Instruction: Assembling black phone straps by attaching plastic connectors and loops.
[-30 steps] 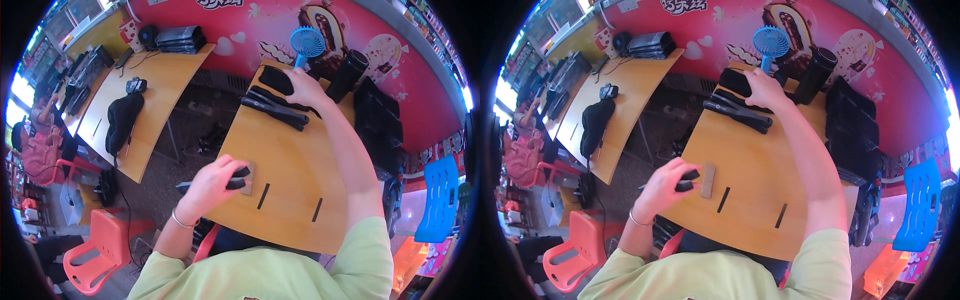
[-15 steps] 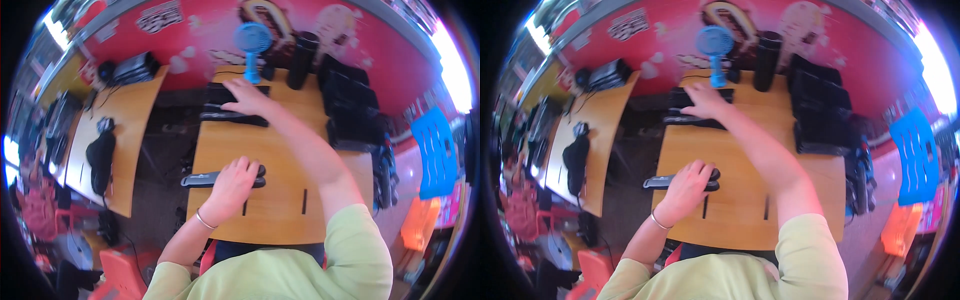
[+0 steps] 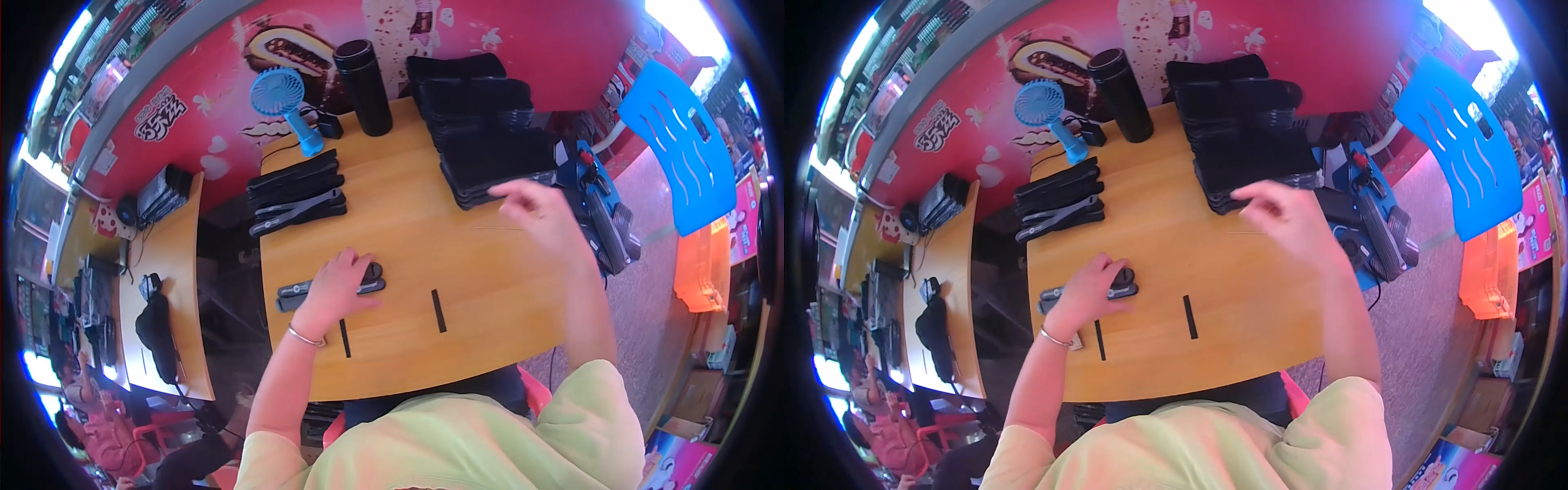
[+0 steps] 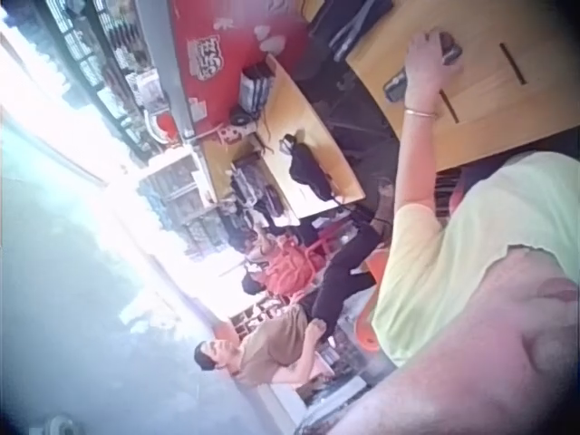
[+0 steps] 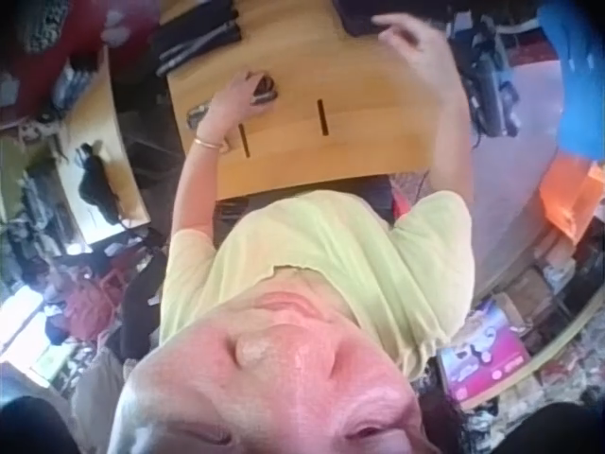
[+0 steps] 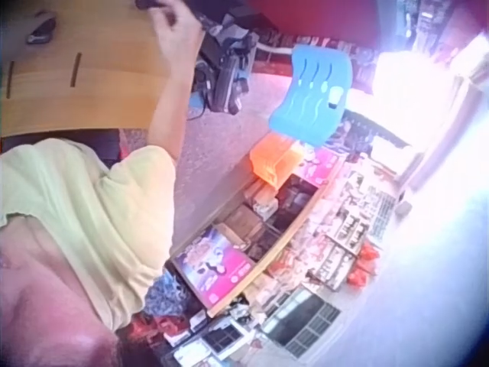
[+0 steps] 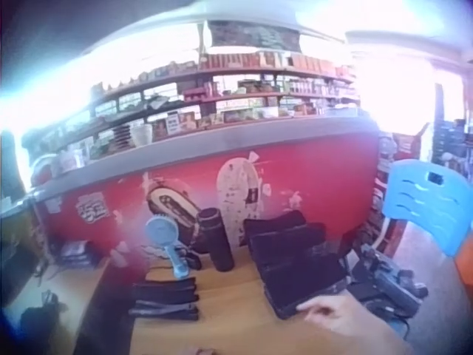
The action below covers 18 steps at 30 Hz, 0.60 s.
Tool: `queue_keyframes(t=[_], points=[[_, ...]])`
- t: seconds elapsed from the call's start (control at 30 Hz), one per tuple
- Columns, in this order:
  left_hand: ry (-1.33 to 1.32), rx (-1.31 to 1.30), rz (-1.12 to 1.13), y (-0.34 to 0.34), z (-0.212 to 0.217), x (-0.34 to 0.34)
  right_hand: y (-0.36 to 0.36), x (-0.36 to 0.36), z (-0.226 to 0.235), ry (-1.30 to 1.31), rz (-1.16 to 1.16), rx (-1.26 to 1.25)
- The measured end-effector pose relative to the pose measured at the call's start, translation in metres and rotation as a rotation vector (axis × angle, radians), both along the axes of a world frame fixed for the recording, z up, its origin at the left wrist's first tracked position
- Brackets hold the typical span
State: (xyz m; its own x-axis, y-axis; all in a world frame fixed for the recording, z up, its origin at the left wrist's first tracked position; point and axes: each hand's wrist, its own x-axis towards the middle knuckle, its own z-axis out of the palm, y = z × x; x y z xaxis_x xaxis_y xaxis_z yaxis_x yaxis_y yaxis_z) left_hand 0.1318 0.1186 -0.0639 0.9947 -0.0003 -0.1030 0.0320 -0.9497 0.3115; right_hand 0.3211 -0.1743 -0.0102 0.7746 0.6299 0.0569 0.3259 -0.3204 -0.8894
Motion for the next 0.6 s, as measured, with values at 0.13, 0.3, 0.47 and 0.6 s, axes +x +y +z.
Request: queue_keyframes(t=[0.13, 0.3, 0.47, 0.6], points=[[-0.086, -0.136, -0.032, -0.012, 0.016, 0.035, -0.037, 0.050, -0.031, -0.199, -0.321, 0.286], [-0.187, -0.390, 0.042, -0.033, 0.011, 0.106, -0.032, 0.096, -0.049, -0.450, -0.461, 0.185], [-0.310, -0.439, 0.014, -0.067, 0.005, 0.158, -0.029, 0.129, -0.082, -0.557, -0.539, 0.206], [-0.357, -0.439, -0.021, -0.074, -0.003, 0.177, -0.029, 0.136, -0.091, -0.541, -0.559, 0.200]])
